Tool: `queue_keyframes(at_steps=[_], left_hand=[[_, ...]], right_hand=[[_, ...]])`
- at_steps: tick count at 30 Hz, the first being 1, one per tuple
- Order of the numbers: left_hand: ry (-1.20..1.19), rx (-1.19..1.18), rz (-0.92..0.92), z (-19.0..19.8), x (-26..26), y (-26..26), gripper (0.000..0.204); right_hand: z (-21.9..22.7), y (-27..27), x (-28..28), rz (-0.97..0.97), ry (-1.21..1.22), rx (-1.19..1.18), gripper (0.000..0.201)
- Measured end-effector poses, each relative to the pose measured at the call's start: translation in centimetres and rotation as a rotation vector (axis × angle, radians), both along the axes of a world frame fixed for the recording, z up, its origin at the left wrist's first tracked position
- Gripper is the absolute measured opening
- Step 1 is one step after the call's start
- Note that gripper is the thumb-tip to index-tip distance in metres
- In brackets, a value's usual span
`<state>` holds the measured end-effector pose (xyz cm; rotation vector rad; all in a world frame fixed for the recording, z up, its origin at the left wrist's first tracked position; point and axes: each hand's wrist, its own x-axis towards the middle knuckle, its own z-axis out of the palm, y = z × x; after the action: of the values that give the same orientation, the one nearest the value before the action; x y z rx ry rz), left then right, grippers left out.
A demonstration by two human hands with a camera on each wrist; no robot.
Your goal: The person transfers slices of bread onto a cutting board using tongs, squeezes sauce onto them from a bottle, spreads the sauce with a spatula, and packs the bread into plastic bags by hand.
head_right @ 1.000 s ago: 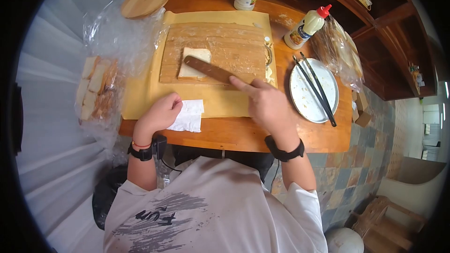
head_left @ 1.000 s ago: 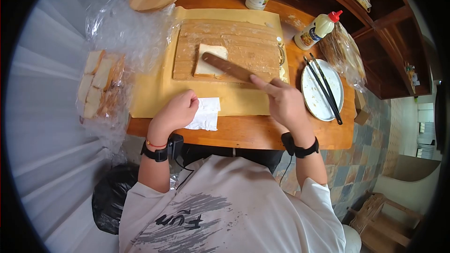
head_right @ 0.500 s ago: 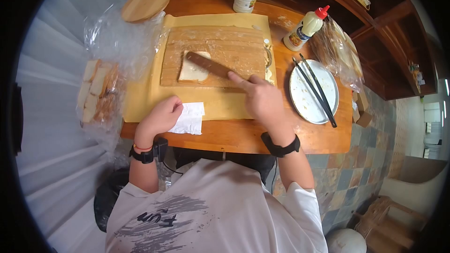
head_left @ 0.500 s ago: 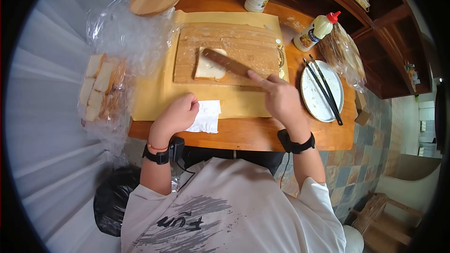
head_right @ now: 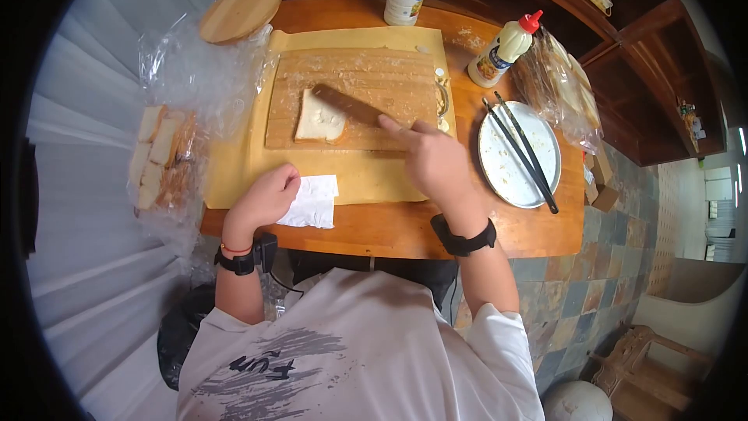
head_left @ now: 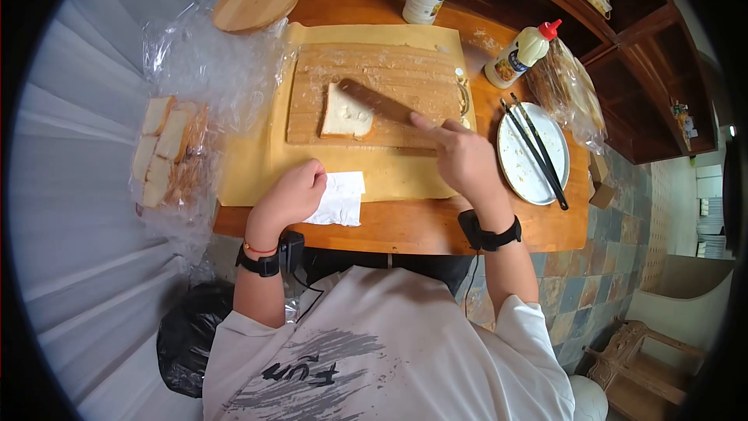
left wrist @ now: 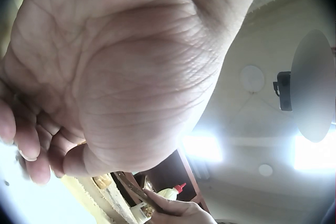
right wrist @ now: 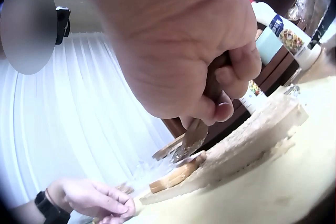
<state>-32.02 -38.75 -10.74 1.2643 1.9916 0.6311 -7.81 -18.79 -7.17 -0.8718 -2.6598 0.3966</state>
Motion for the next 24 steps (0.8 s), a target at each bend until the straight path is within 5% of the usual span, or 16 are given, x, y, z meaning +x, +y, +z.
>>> queue_keyframes(at_steps=[13, 17, 24], left_hand=[[-0.065, -0.075, -0.032, -0.1, -0.2, 0.3, 0.021], [-0.022, -0.043, -0.004, 0.0, -0.3, 0.3, 0.017], [0.002, -0.057, -0.004, 0.5, -0.2, 0.3, 0.018]], right_hand=[[0.3, 0.4, 1.9, -0.094, -0.011, -0.014, 0.061], [0.7, -2.0, 1.8, 0.117, -0.002, -0.11, 0.063], [1.6, -0.7, 3.9, -0.097, -0.087, 0.018, 0.058]])
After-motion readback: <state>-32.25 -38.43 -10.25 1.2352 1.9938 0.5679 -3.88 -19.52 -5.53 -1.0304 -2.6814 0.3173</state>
